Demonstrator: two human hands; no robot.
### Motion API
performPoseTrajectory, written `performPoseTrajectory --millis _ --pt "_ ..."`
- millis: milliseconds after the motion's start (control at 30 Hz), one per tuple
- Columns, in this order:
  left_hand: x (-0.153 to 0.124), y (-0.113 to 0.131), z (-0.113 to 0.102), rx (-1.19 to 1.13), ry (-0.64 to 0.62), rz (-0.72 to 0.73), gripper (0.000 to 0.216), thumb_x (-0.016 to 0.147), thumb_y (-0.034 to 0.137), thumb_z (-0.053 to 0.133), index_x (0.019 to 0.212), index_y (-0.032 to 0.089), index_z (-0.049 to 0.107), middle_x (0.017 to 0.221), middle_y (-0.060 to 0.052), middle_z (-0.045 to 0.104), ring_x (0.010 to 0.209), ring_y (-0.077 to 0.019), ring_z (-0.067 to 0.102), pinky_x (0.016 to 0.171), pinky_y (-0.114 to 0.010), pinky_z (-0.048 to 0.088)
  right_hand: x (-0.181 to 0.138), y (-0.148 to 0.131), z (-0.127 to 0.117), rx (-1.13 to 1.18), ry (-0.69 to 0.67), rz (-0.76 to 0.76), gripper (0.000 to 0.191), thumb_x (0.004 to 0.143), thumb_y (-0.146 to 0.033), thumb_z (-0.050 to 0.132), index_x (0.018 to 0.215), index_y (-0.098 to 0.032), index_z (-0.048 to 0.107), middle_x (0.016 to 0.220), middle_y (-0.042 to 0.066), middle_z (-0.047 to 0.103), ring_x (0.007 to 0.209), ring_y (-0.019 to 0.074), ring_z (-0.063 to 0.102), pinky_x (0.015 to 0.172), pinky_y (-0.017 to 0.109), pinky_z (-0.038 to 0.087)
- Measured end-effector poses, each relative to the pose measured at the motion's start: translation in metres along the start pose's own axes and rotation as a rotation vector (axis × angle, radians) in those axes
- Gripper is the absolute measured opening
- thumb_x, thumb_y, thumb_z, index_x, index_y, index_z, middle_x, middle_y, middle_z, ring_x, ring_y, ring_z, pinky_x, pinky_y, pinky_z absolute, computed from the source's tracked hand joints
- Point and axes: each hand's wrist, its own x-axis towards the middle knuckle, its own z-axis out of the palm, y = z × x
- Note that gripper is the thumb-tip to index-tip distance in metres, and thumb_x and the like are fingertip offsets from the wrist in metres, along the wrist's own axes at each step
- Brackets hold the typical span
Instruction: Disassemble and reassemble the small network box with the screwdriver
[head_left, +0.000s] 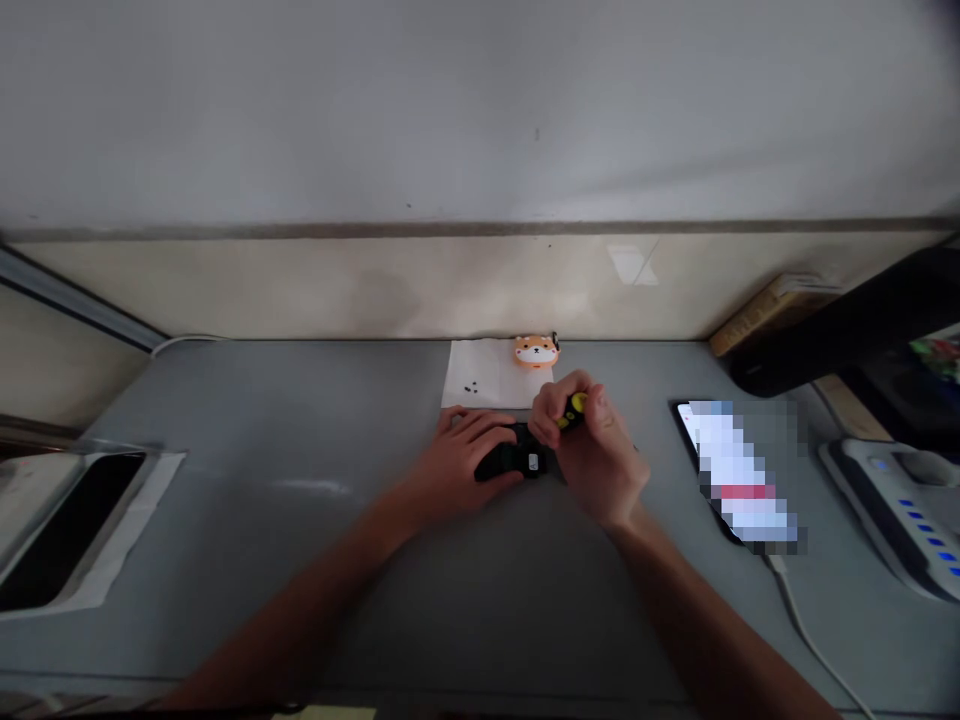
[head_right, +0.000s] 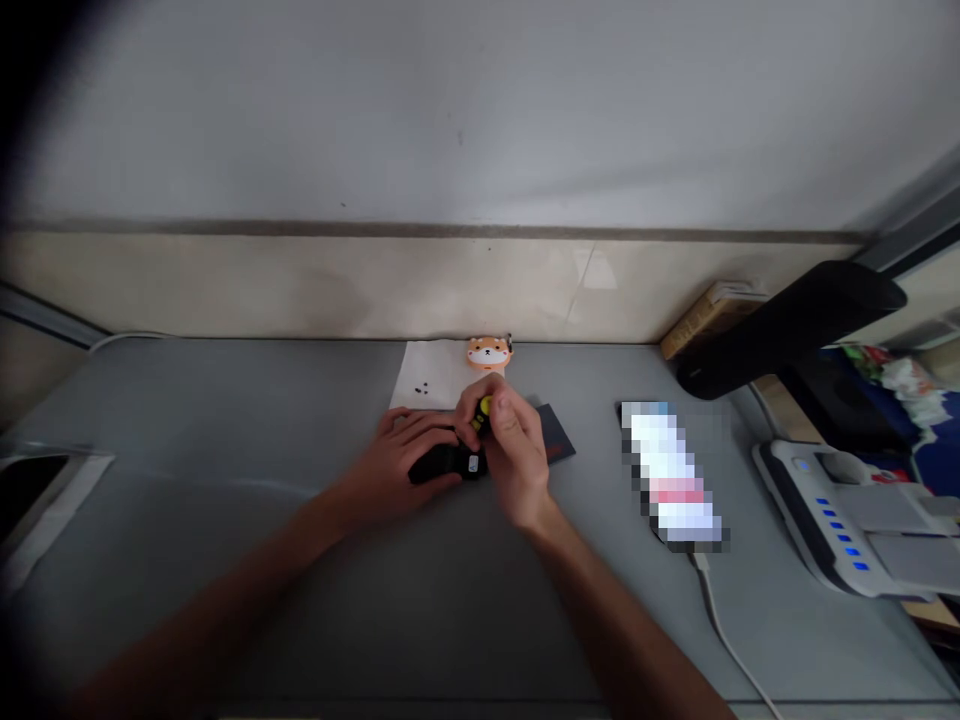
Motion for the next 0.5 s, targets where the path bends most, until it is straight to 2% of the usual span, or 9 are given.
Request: performPoseTrajectory --millis 133,300,500 --pt "-0.004 -0.001 0.003 0.030 0.008 0.003 0.025 0.099 0.038 0.062 0.120 0.025 0.063 0.137 -0.008 0.066 0.128 -0.0275 0.060 0.113 -0.050 0.035 0.000 0.000 -0.001 0.016 0.006 -0.021 0.038 0.099 -0.051 0.053 0.076 -0.022 0.059 0.067 0.000 0.045 0.059 0.0139 0.037 0.059 0.033 0.026" --pt "-0.005 0.000 0.003 0.024 0.023 -0.115 0.056 0.093 0.046 0.069 0.141 0.024 0.051 0.141 -0.013 0.062 0.133 -0.0327 0.055 0.115 -0.054 0.034 0.000 -0.002 0.000 0.012 -0.002 -0.008 0.040 0.097 -0.054 0.055 0.074 -0.022 0.058 0.065 -0.001 0.043 0.059 0.0136 0.038 0.058 0.032 0.028" --pt "-0.016 -0.012 -0.007 0.005 0.009 -0.174 0.070 0.085 0.045 0.077 0.145 0.024 0.047 0.141 -0.014 0.059 0.133 -0.0353 0.053 0.110 -0.054 0.043 0.005 -0.005 -0.003 0.036 0.058 -0.010 0.040 0.098 -0.054 0.054 0.074 -0.022 0.055 0.065 -0.002 0.040 0.057 0.0130 0.037 0.056 0.031 0.030"
